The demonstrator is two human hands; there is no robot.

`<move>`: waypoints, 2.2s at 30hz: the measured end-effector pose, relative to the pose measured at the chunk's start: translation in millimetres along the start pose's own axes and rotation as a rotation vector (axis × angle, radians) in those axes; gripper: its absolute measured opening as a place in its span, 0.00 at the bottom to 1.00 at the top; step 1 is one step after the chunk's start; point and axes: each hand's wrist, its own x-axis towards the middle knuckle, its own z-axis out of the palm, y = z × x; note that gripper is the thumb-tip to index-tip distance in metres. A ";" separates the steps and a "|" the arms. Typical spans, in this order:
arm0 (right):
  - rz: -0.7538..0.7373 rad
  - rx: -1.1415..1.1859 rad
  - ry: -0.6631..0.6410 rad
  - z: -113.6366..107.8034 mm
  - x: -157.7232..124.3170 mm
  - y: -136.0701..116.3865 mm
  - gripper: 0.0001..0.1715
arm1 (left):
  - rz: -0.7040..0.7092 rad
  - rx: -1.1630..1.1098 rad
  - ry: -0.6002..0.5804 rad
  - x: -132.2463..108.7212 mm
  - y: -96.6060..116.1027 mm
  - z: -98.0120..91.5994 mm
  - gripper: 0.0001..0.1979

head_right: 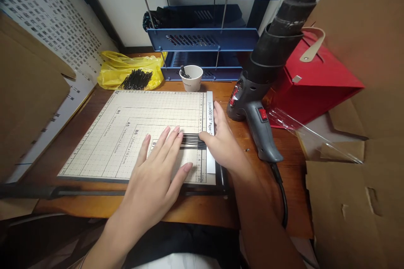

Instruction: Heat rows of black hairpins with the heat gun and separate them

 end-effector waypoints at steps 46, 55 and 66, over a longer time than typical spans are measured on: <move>0.048 0.030 0.036 1.3 5.0 1.4 0.53 | 0.082 -0.026 -0.101 13.3 0.0 -0.5 0.27; 0.022 0.093 0.059 3.8 6.9 5.6 0.54 | 0.091 -0.020 -0.161 29.7 2.0 1.4 0.30; 0.020 0.271 0.193 0.8 -16.9 -28.6 0.16 | 0.022 -0.058 -0.154 35.1 10.7 14.3 0.28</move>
